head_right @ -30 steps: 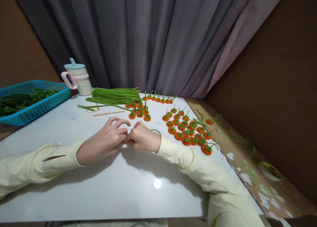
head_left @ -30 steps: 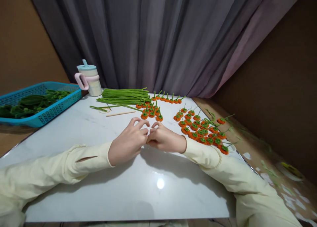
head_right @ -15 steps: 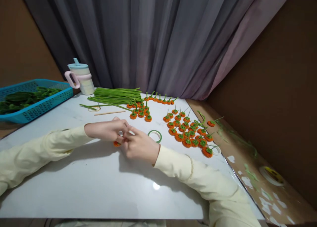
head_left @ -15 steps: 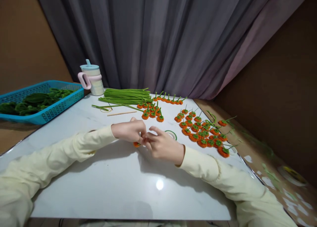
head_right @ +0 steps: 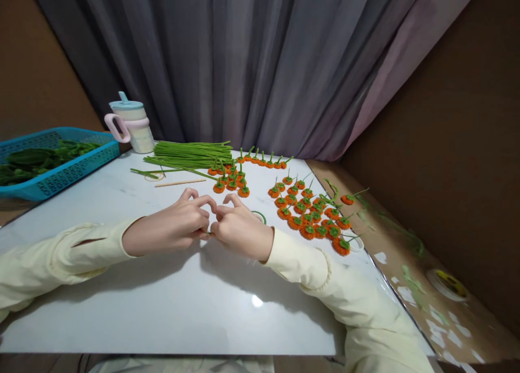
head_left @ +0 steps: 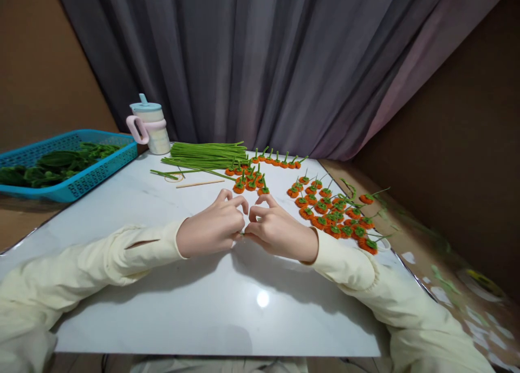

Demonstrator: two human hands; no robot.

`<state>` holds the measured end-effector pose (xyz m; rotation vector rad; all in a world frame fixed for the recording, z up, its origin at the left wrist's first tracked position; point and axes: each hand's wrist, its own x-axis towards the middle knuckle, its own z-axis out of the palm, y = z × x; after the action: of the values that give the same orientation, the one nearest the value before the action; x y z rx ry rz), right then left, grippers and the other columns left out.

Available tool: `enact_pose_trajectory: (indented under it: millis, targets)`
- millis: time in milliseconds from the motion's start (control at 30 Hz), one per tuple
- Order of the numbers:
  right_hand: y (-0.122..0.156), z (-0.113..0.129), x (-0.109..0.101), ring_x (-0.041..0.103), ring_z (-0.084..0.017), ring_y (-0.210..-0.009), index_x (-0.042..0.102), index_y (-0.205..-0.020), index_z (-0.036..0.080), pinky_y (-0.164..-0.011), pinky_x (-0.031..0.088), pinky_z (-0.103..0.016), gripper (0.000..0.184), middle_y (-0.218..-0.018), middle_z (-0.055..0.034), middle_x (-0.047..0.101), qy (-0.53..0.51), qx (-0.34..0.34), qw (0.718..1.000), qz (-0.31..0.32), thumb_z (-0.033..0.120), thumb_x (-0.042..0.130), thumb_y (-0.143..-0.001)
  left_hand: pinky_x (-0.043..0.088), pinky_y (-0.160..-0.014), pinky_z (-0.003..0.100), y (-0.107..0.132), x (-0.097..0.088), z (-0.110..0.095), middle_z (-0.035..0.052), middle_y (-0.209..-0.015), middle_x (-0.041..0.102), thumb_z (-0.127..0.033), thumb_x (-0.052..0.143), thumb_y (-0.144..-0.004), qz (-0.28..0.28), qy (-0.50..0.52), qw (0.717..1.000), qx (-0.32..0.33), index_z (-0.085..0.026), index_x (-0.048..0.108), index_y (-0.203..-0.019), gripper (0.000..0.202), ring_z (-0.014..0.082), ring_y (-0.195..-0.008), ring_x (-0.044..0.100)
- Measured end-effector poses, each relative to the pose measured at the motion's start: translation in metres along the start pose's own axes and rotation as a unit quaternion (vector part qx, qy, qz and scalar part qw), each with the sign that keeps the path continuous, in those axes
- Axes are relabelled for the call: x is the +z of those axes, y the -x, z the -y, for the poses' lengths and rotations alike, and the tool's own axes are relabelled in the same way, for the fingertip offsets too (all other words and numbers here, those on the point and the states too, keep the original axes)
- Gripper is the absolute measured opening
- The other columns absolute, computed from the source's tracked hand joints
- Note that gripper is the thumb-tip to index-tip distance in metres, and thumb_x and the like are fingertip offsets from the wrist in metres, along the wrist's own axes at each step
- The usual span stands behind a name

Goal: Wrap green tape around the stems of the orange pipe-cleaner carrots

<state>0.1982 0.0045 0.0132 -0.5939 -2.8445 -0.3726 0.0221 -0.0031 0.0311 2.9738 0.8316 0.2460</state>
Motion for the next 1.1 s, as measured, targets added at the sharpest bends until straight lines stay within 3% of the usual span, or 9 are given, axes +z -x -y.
enact_pose_trajectory:
  millis: [300, 467, 600, 800, 967, 1100]
  targets:
    - [0.003, 0.009, -0.003, 0.051, -0.016, -0.074, 0.062, -0.063, 0.015, -0.094, 0.026, -0.041, 0.025, -0.059, -0.0019, 0.058, 0.174, -0.126, 0.972, -0.092, 0.008, 0.048, -0.083, 0.024, -0.082, 0.034, -0.005, -0.015, 0.010, 0.0015, -0.075, 0.060, -0.014, 0.062, -0.073, 0.091, 0.124, 0.985, -0.081, -0.012, 0.055, -0.050, 0.024, 0.0195, -0.090, 0.048]
    - [0.004, 0.017, -0.001, 0.052, -0.018, -0.070, 0.064, -0.061, 0.017, -0.097, 0.024, -0.041, 0.023, -0.054, -0.0011, 0.056, 0.227, -0.159, 0.957, -0.088, 0.008, 0.051, -0.078, 0.029, -0.076, 0.029, -0.009, -0.015, 0.018, 0.0006, -0.071, 0.064, -0.016, 0.061, -0.074, 0.129, 0.151, 0.978, -0.066, -0.014, 0.060, -0.050, 0.024, 0.0180, -0.085, 0.052]
    - [0.002, 0.005, 0.002, 0.052, -0.016, -0.075, 0.062, -0.064, 0.017, -0.094, 0.025, -0.040, 0.026, -0.062, -0.0014, 0.059, 0.140, -0.116, 0.981, -0.067, 0.012, 0.047, -0.085, 0.024, -0.084, 0.037, -0.005, -0.008, 0.014, -0.0004, -0.060, 0.062, -0.011, 0.058, -0.078, 0.072, 0.064, 0.995, -0.019, -0.016, 0.060, -0.055, 0.023, 0.0224, -0.101, 0.049]
    - [0.000, -0.008, 0.000, 0.052, -0.014, -0.076, 0.064, -0.072, 0.015, -0.088, 0.026, -0.036, 0.028, -0.069, -0.0033, 0.062, -0.018, -0.051, 0.998, 0.014, 0.018, 0.043, -0.089, 0.022, -0.088, 0.044, 0.004, 0.001, 0.001, 0.0035, -0.073, 0.066, -0.014, 0.062, -0.076, -0.057, -0.091, 0.994, 0.000, -0.014, 0.058, -0.066, 0.011, 0.0276, -0.115, 0.041]
    - [-0.002, -0.013, -0.004, 0.052, -0.013, -0.076, 0.066, -0.078, 0.015, -0.087, 0.026, -0.034, 0.021, -0.068, -0.0019, 0.063, -0.128, -0.017, 0.991, 0.030, 0.021, 0.049, -0.088, 0.023, -0.089, 0.043, 0.006, 0.006, -0.003, 0.0038, -0.077, 0.065, -0.009, 0.057, -0.078, -0.085, -0.169, 0.981, 0.033, -0.015, 0.059, -0.068, 0.012, 0.0253, -0.112, 0.044]
    - [-0.002, -0.013, -0.006, 0.052, -0.010, -0.067, 0.064, -0.073, 0.014, -0.086, 0.028, -0.033, 0.022, -0.062, 0.0000, 0.061, -0.129, -0.014, 0.990, 0.049, 0.018, 0.048, -0.088, 0.024, -0.088, 0.042, 0.005, 0.007, -0.005, 0.0048, -0.070, 0.064, -0.005, 0.057, -0.074, -0.086, -0.200, 0.975, 0.054, -0.015, 0.060, -0.065, 0.013, 0.0250, -0.106, 0.046]
